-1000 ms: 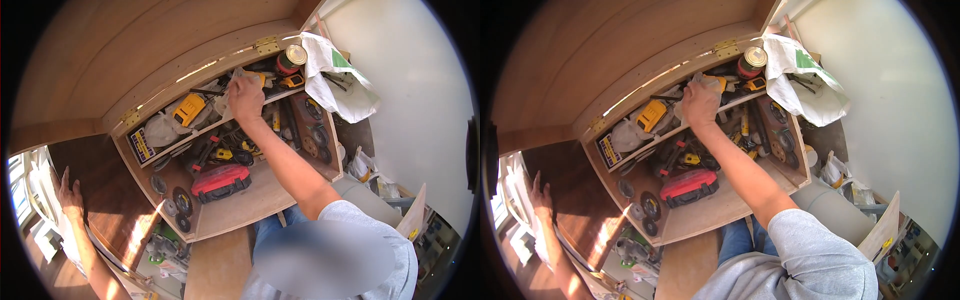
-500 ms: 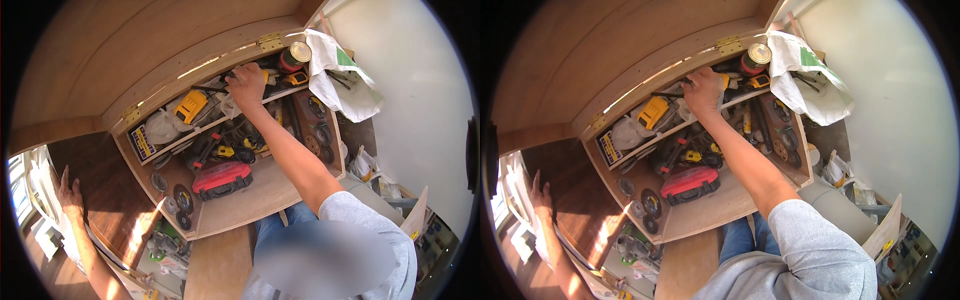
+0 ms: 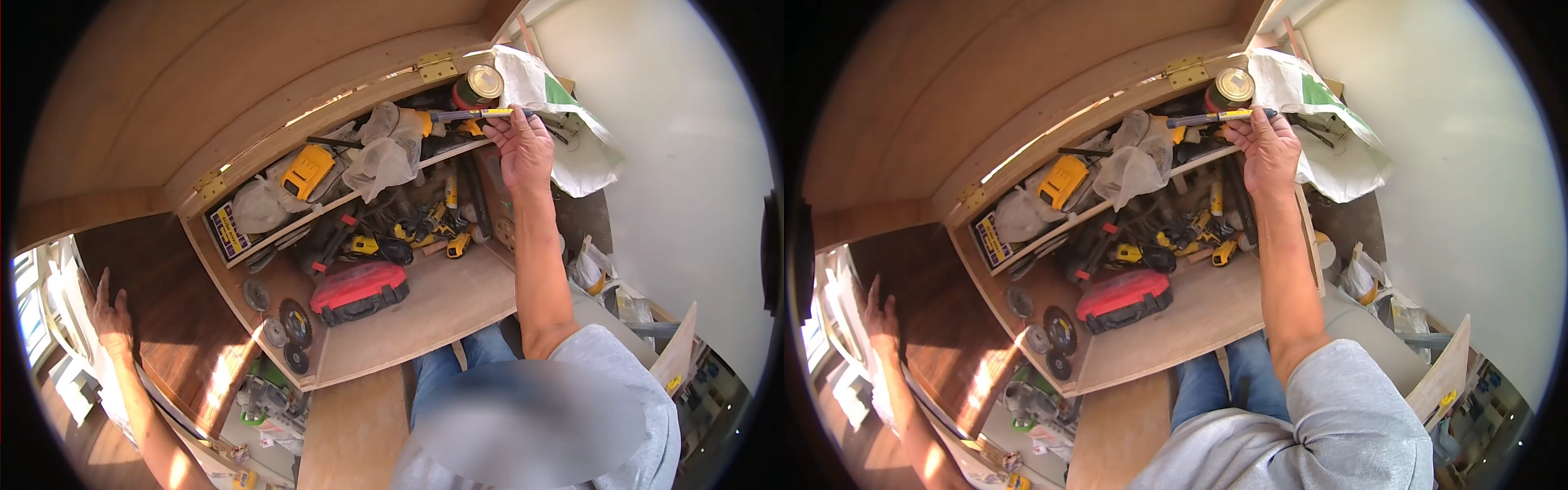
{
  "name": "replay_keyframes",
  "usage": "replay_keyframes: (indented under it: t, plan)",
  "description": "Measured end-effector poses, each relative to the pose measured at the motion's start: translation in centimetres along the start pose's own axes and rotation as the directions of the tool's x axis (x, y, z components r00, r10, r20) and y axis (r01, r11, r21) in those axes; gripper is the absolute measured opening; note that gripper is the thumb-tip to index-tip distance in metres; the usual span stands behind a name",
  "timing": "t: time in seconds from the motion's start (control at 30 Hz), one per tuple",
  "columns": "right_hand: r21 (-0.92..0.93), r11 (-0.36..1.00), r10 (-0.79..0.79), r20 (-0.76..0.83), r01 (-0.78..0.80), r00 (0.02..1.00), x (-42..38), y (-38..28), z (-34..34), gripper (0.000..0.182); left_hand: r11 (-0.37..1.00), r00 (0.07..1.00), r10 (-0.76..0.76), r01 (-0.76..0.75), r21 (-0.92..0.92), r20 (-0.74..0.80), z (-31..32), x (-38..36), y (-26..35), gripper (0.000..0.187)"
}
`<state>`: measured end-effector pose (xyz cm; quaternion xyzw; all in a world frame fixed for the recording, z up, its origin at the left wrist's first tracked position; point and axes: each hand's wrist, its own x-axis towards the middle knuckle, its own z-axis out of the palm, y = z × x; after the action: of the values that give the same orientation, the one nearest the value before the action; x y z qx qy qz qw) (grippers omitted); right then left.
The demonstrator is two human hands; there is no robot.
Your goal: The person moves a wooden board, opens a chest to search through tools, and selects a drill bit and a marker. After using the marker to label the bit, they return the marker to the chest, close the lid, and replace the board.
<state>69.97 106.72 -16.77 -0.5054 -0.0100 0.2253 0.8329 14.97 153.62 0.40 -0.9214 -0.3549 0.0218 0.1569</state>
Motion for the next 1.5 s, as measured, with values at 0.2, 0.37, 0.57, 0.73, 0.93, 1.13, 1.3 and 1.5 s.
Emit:
replay_keyframes:
  t: [0.2, 0.37, 0.57, 0.73, 0.93, 1.13, 1.3, 1.5]
  plan:
    - [0.007, 1.000, 0.015, 0.033, -0.015, 0.999, -1.3, 1.0, 1.1, 0.021, 1.000, 1.000, 0.017, -0.018, -0.013, -0.017, 0.0, 0.1, 0.0, 0.056]
    - [0.019, 0.998, 0.060, 0.083, -0.062, 0.995, -2.1, 1.0, 2.6, 0.023, 0.999, 1.000, 0.013, -0.014, -0.031, -0.021, 0.0, 0.0, 0.1, 0.056]
    - [0.001, 0.993, 0.115, 0.053, -0.116, 0.992, -3.3, 1.2, 4.6, 0.021, 0.999, 1.000, -0.006, 0.006, -0.034, -0.010, 0.1, 0.1, 0.2, 0.055]
    - [0.003, 0.987, 0.158, 0.037, -0.159, 0.987, -4.6, 0.8, 5.7, 0.018, 0.996, 0.996, -0.081, 0.082, -0.029, 0.032, 0.0, 0.4, 0.6, 0.056]
    - [0.008, 0.987, 0.162, 0.068, -0.163, 0.984, -9.0, -5.1, 7.6, 0.021, 0.983, 0.980, -0.176, 0.170, 0.070, 0.092, -1.7, 0.9, 3.6, 0.054]
    - [-0.017, 0.999, 0.048, 0.096, -0.047, 0.994, -14.3, -15.5, 8.3, 0.022, 0.959, 0.975, -0.179, 0.143, 0.245, 0.132, -4.1, -1.0, 13.3, 0.069]
    - [-0.061, 0.998, -0.003, 0.096, 0.009, 0.995, -17.1, -21.9, 7.3, 0.017, 0.446, 0.989, -0.141, 0.098, -0.890, 0.038, -7.6, -8.6, 34.6, 0.060]
    - [-0.190, 0.981, -0.004, 0.146, 0.032, 0.989, -21.3, -26.4, 5.6, 0.015, -0.416, 0.986, 0.143, 0.141, -0.898, 0.089, -23.0, -15.5, 52.0, 0.049]
